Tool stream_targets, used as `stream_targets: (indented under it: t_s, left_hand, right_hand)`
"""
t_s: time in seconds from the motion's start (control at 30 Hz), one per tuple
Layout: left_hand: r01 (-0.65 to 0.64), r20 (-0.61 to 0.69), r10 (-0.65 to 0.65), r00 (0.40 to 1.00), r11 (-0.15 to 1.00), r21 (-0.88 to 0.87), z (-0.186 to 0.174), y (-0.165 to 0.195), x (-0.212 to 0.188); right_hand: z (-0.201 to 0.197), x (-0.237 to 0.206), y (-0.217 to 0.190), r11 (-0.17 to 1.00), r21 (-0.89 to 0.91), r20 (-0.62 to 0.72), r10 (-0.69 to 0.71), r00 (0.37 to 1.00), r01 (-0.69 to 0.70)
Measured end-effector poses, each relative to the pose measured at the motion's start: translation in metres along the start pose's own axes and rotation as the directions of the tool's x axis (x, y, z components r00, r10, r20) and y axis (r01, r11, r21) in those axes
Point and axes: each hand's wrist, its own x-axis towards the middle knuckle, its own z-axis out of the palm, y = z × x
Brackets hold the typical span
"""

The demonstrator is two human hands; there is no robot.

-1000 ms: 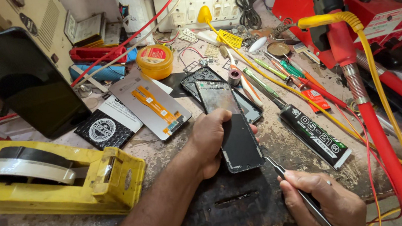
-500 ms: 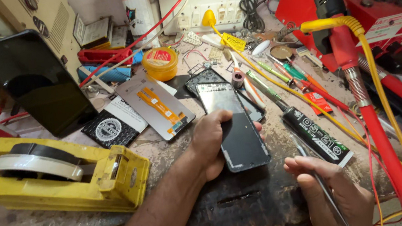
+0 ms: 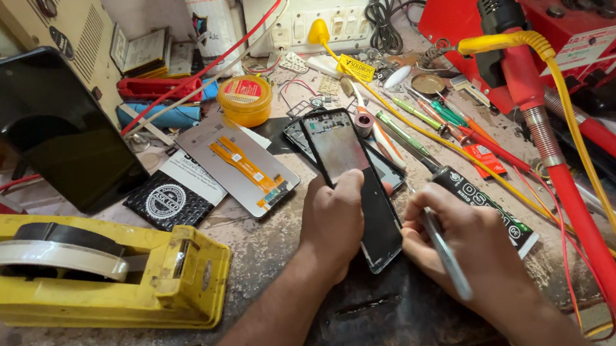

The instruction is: The person uses a metal spudger to scrape adhesive residue from the back of a smartphone screen assembly. They then apply a thin line of adhesive from a tube along the screen's perimeter.

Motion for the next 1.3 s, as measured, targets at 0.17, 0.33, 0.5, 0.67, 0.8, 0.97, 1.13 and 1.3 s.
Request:
stream_targets:
  t_s: [0.17,0.33,0.5,0.67,0.8,0.97,1.13,1.3]
  left_hand:
    - [-0.159,-0.095,0.187,0.978,0.955,0.249,0.003,0.008,-0.010]
    - [-0.270,-0.063,0.312,0.948,0.893,0.361,0.004,0.007,-0.012]
    - [-0.433,0.013,0.485,0.874,0.767,0.473,0.006,-0.002,-0.011]
    - [-0.371,-0.044,0.424,0.904,0.834,0.409,0.006,-0.004,-0.008]
    - [-0.396,-0.022,0.437,0.899,0.833,0.386,0.003,-0.003,-0.007]
    - [-0.343,-0.041,0.386,0.921,0.858,0.382,0.001,-0.002,-0.003]
    - [-0.170,-0.033,0.179,0.983,0.969,0.178,0.001,-0.003,-0.003]
    - [-0.292,0.025,0.293,0.956,0.937,0.193,0.001,-0.003,-0.004]
  right_hand:
    - [0.009,0.007,-0.009,0.949,-0.196,-0.031,-0.256,0.966,0.245]
    - [0.012,0.001,-0.009,0.930,-0.221,-0.065,-0.314,0.947,0.293]
    - [0.015,0.000,-0.006,0.985,-0.096,-0.094,-0.151,0.984,0.142]
    - [0.022,-0.002,-0.003,0.982,-0.104,-0.195,-0.175,0.965,0.157]
    - [0.023,0.003,0.003,0.975,-0.071,-0.175,-0.218,0.960,0.209]
    - [0.023,0.011,0.013,0.984,0.022,-0.082,-0.174,0.981,0.176]
    - [0.021,0.014,0.023,0.951,0.301,-0.003,-0.073,0.997,0.071]
    - [0.019,0.010,0.019,0.980,0.196,-0.035,-0.032,0.999,0.038]
